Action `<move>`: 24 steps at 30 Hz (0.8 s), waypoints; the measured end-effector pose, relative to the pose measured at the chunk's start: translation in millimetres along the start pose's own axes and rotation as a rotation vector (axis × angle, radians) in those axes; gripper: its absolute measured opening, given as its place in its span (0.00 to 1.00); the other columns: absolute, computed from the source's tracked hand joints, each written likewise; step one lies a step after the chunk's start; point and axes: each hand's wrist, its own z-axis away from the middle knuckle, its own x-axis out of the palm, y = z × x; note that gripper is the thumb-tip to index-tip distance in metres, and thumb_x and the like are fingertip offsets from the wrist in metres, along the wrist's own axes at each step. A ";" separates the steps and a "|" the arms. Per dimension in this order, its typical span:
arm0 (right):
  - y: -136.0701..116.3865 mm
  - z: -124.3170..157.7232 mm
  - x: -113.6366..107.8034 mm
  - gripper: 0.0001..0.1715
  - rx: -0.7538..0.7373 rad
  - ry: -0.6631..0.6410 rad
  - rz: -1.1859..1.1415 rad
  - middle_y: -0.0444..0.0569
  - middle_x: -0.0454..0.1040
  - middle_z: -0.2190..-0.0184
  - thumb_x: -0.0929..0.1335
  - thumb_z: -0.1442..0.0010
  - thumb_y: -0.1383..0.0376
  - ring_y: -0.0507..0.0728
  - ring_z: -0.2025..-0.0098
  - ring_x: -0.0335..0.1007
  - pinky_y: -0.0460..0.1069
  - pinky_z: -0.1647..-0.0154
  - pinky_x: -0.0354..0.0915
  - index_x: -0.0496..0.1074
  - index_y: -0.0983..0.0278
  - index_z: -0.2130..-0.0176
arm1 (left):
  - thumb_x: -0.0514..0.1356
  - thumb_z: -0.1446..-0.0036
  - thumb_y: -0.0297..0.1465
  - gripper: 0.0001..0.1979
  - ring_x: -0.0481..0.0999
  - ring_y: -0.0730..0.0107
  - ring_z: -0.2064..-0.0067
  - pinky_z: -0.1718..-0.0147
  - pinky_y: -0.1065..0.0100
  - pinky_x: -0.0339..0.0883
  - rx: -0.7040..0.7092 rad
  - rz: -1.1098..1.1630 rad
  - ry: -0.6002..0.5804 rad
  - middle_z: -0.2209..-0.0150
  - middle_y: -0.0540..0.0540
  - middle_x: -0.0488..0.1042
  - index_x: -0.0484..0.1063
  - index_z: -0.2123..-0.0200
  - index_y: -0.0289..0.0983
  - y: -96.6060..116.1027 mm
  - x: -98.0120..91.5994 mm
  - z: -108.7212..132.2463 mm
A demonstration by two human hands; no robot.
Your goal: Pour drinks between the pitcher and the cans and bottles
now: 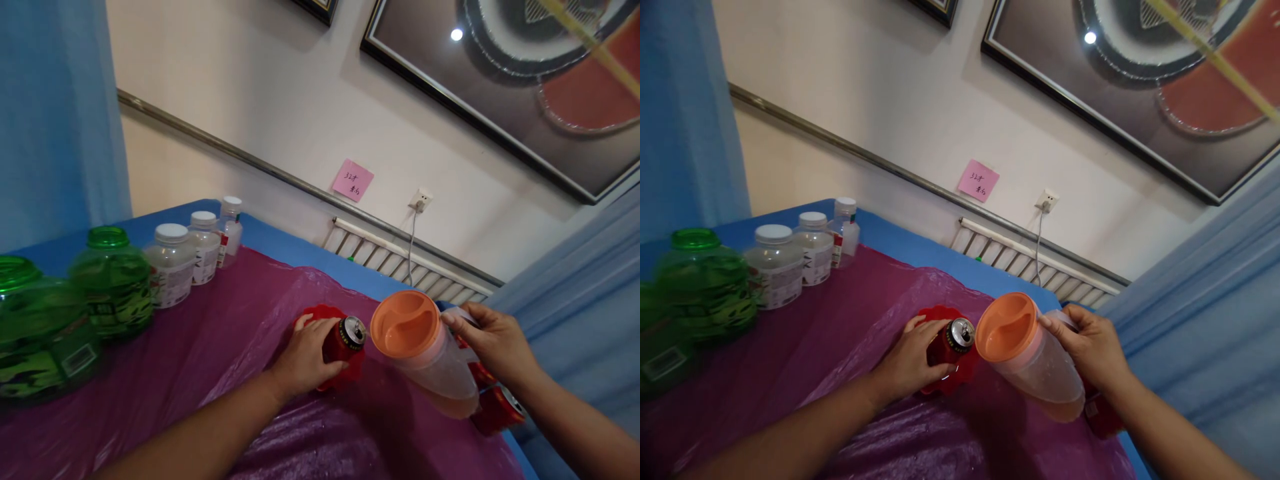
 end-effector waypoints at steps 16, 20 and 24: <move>-3.5 -1.8 -2.6 0.29 -0.019 0.029 0.052 0.41 0.59 0.83 0.74 0.50 0.42 0.51 0.78 0.54 0.46 0.79 0.53 0.66 0.61 0.81 | 0.71 0.55 0.38 0.34 0.72 0.47 0.40 0.34 0.41 0.47 0.012 0.014 0.007 0.43 0.43 0.76 0.68 0.43 0.44 1.0 -1.1 0.0; -2.1 -2.8 -3.2 0.29 -0.023 0.019 0.053 0.40 0.60 0.83 0.73 0.50 0.42 0.51 0.78 0.54 0.47 0.78 0.53 0.67 0.61 0.80 | 0.71 0.55 0.37 0.34 0.72 0.48 0.39 0.33 0.41 0.46 0.001 0.007 0.001 0.42 0.43 0.76 0.68 0.43 0.44 0.9 -1.4 -0.1; 1.6 -3.9 -4.1 0.28 -0.041 0.015 0.083 0.41 0.63 0.82 0.73 0.48 0.42 0.52 0.78 0.58 0.47 0.77 0.55 0.68 0.61 0.79 | 0.72 0.55 0.38 0.35 0.71 0.47 0.39 0.33 0.41 0.47 -0.002 0.005 0.011 0.42 0.43 0.76 0.68 0.42 0.43 -0.5 -1.0 0.0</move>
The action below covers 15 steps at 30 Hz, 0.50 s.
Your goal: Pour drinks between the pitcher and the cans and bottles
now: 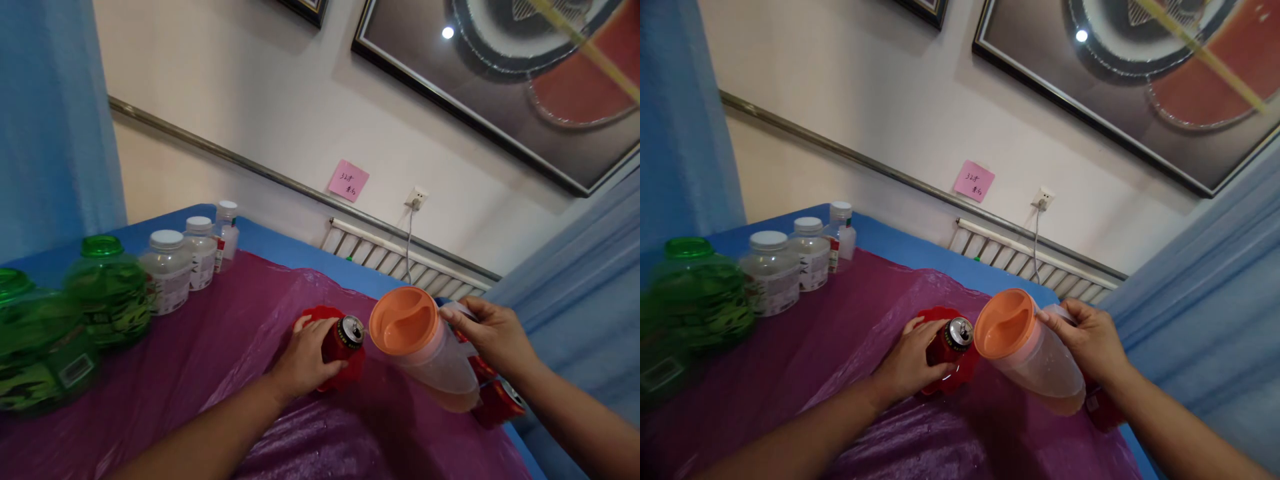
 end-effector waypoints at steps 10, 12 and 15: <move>-5.4 -1.3 3.7 0.31 -0.020 0.014 -0.073 0.41 0.61 0.83 0.74 0.49 0.41 0.51 0.78 0.56 0.47 0.79 0.54 0.65 0.61 0.81 | 0.72 0.55 0.37 0.37 0.71 0.45 0.38 0.34 0.39 0.47 0.001 -0.017 0.004 0.41 0.41 0.75 0.67 0.41 0.44 -2.8 -2.0 -1.7; -6.3 -1.5 4.2 0.30 -0.012 0.007 -0.088 0.40 0.60 0.83 0.74 0.50 0.41 0.51 0.78 0.55 0.46 0.79 0.54 0.66 0.61 0.80 | 0.72 0.55 0.36 0.36 0.72 0.45 0.39 0.34 0.39 0.49 0.000 -0.019 0.018 0.42 0.41 0.76 0.68 0.41 0.44 -3.0 -1.7 -1.8; -7.4 -1.3 4.5 0.30 -0.010 -0.006 -0.103 0.40 0.60 0.82 0.73 0.49 0.40 0.51 0.78 0.55 0.46 0.78 0.54 0.66 0.61 0.78 | 0.71 0.55 0.35 0.35 0.72 0.46 0.39 0.34 0.39 0.49 0.008 -0.024 0.029 0.42 0.42 0.76 0.67 0.42 0.44 -3.7 -0.8 -2.0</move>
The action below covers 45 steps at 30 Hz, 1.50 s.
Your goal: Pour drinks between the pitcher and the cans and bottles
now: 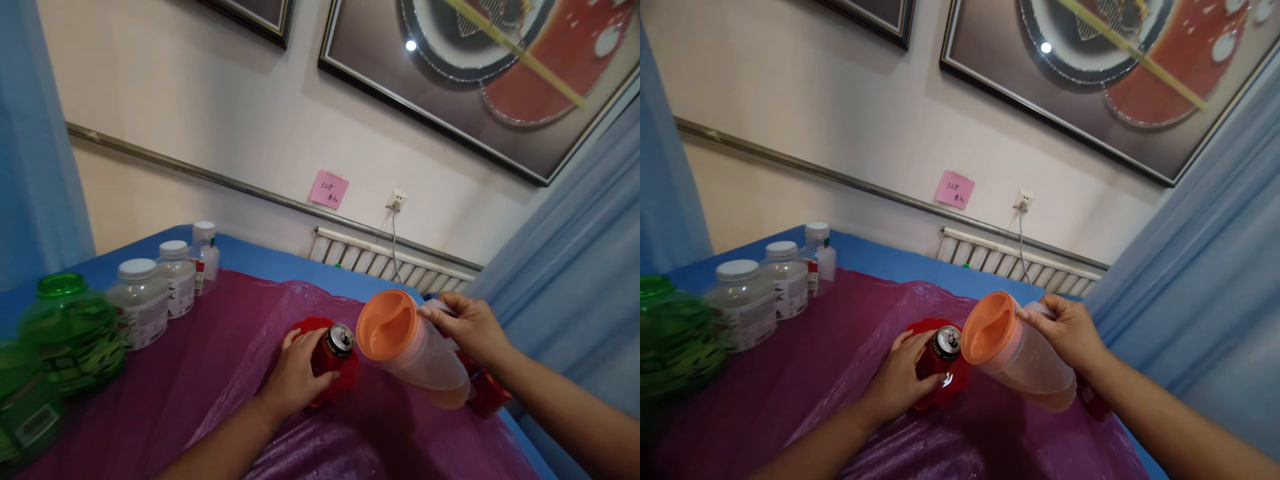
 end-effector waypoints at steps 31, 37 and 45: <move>6.4 -1.3 1.4 0.35 0.003 0.012 0.043 0.39 0.56 0.82 0.72 0.49 0.37 0.50 0.78 0.53 0.47 0.78 0.49 0.58 0.60 0.80 | 0.70 0.53 0.32 0.34 0.73 0.46 0.41 0.36 0.40 0.52 0.034 -0.027 0.016 0.44 0.44 0.77 0.68 0.42 0.44 -2.0 2.8 0.4; 3.0 0.6 0.4 0.35 0.018 0.007 -0.010 0.38 0.55 0.82 0.73 0.50 0.38 0.49 0.78 0.51 0.46 0.78 0.49 0.58 0.60 0.80 | 0.70 0.53 0.33 0.34 0.73 0.46 0.41 0.36 0.40 0.52 0.041 -0.048 0.025 0.44 0.42 0.77 0.68 0.41 0.42 -5.0 4.5 0.3; -2.8 1.1 -1.4 0.33 0.006 0.009 0.021 0.39 0.58 0.83 0.73 0.50 0.39 0.50 0.79 0.54 0.46 0.79 0.51 0.62 0.61 0.80 | 0.71 0.54 0.33 0.33 0.74 0.47 0.42 0.36 0.41 0.54 0.049 -0.052 0.034 0.45 0.43 0.78 0.69 0.43 0.43 -0.5 2.2 -0.4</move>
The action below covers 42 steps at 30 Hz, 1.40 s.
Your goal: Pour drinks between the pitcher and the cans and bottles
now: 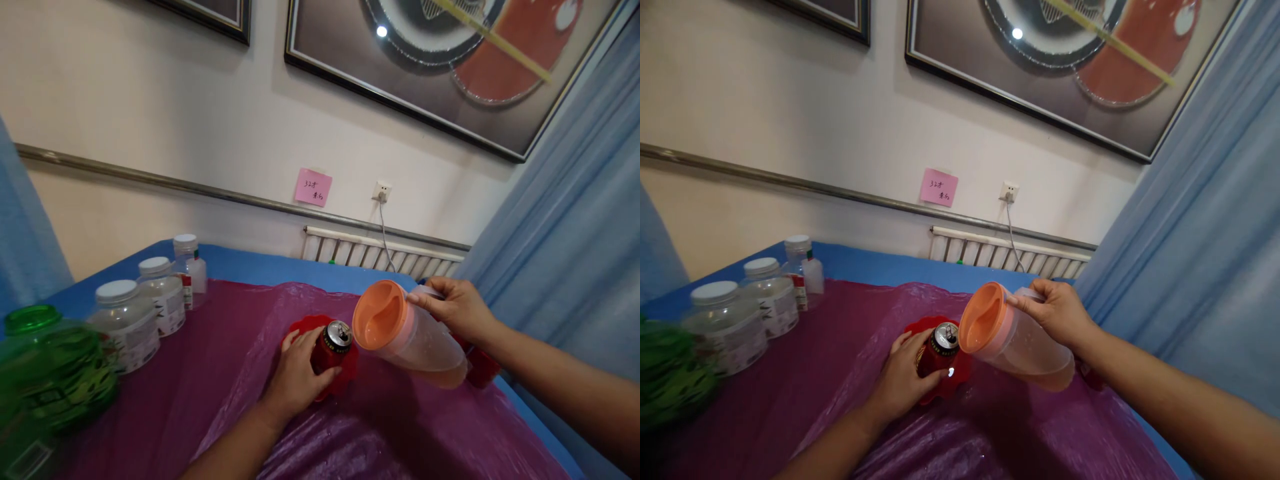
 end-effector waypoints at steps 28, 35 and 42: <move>-1.9 4.0 -3.9 0.34 0.004 0.015 0.042 0.40 0.61 0.83 0.72 0.51 0.36 0.50 0.79 0.55 0.46 0.80 0.51 0.64 0.61 0.79 | 0.71 0.53 0.35 0.34 0.74 0.47 0.42 0.36 0.41 0.53 0.015 0.015 0.011 0.45 0.43 0.78 0.68 0.42 0.43 -0.4 1.6 -0.2; -0.6 2.7 0.6 0.34 0.028 -0.004 -0.002 0.39 0.59 0.83 0.73 0.51 0.36 0.50 0.79 0.54 0.46 0.79 0.49 0.63 0.61 0.79 | 0.71 0.52 0.35 0.32 0.74 0.50 0.42 0.35 0.40 0.50 0.013 0.042 -0.009 0.45 0.44 0.78 0.68 0.43 0.44 1.4 -1.0 0.0; -0.6 2.4 4.1 0.34 0.016 -0.002 0.002 0.39 0.58 0.83 0.73 0.51 0.37 0.50 0.79 0.54 0.46 0.79 0.50 0.62 0.61 0.80 | 0.71 0.53 0.35 0.33 0.74 0.48 0.42 0.35 0.40 0.51 0.012 0.037 -0.002 0.45 0.44 0.78 0.69 0.43 0.44 2.5 -2.3 -0.2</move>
